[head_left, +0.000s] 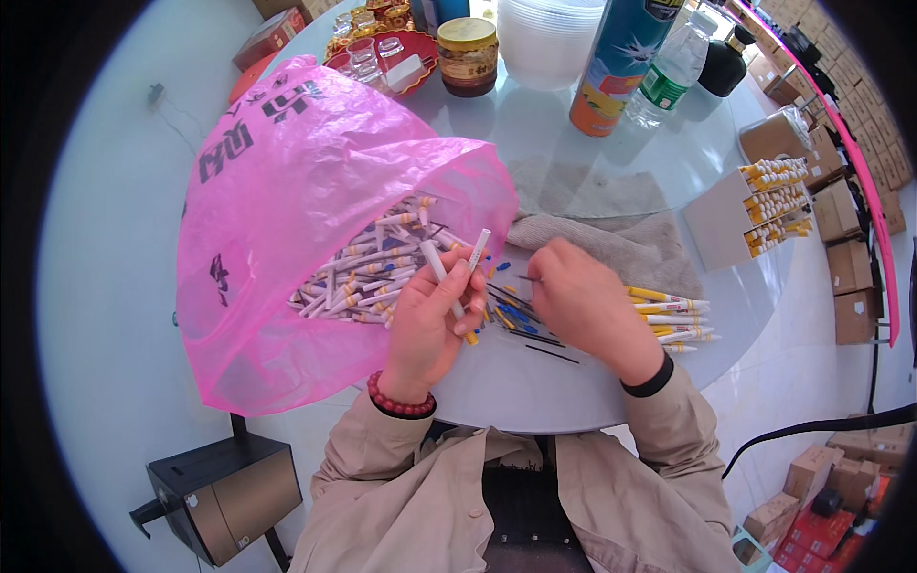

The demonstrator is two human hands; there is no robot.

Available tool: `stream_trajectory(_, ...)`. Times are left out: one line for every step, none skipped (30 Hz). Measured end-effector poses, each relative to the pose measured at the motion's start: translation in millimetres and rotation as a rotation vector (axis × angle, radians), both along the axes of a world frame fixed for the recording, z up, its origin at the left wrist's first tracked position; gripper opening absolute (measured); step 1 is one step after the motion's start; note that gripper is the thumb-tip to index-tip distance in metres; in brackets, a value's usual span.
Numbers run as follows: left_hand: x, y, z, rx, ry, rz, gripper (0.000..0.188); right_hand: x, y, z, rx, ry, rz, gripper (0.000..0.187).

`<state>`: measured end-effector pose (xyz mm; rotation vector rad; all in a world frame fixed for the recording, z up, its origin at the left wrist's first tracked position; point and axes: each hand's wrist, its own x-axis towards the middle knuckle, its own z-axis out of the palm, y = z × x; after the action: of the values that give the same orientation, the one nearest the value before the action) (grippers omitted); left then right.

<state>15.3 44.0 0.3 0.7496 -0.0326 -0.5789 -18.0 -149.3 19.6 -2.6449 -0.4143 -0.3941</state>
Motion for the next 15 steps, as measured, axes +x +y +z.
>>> stream_trajectory(-0.1,0.0,-0.4,0.019,-0.010,0.002,0.022,-0.7,-4.2,6.7,0.105,-0.006,0.011,0.009)
stream_trajectory(-0.2,0.0,-0.6,0.018,-0.019,-0.010,0.022,-1.6,-9.2,13.8,0.302,0.047,-0.018,0.009)
stream_trajectory(-0.3,0.0,-0.8,0.020,-0.031,-0.023,0.022,-2.9,-15.1,21.1,0.513,0.091,-0.041,0.009)
stream_trajectory(-0.7,-0.2,-0.9,0.025,-0.045,-0.037,0.022,-4.3,-19.2,27.2,0.724,0.126,-0.058,0.009)
stream_trajectory(-1.0,-0.7,-0.9,0.034,-0.056,-0.047,0.022,-5.7,-21.4,31.6,1.049,0.106,-0.012,0.011)
stream_trajectory(-1.4,-1.2,-0.6,0.047,-0.070,-0.058,0.022,-5.2,-23.2,34.7,1.147,0.072,-0.008,0.010)
stream_trajectory(-2.2,-1.6,-0.2,0.065,-0.085,-0.069,0.022,-4.5,-24.6,36.9,1.256,0.039,0.002,0.010)
stream_trajectory(-3.1,-2.0,0.3,0.086,-0.087,-0.075,0.023,-3.9,-25.3,38.2,1.372,0.008,0.004,0.010)
stream_trajectory(-4.1,-2.3,0.9,0.113,-0.091,-0.081,0.024,-3.1,-24.5,38.2,1.390,-0.017,-0.006,0.011)
stream_trajectory(-4.7,-2.8,1.3,0.135,-0.095,-0.087,0.025,-2.5,-23.6,37.6,1.400,-0.018,-0.002,0.011)
stream_trajectory(-4.7,-2.4,1.8,0.150,-0.102,-0.112,0.024,-1.9,-22.5,36.8,1.417,-0.015,0.000,0.011)
stream_trajectory(-4.4,-1.3,2.5,0.162,-0.110,-0.137,0.024,-1.5,-21.6,36.0,1.438,-0.013,0.003,0.011)
stream_trajectory(-4.3,-0.6,2.8,0.178,-0.117,-0.160,0.023,-1.2,-20.9,35.3,1.433,0.003,0.000,0.011)
stream_trajectory(-4.9,-0.6,2.9,0.180,-0.119,-0.164,0.023,-1.0,-20.3,34.7,1.432,0.018,0.000,0.011)
stream_trajectory(-5.7,-0.6,2.8,0.187,-0.121,-0.167,0.023,-1.0,-19.8,34.2,1.436,0.033,-0.003,0.011)
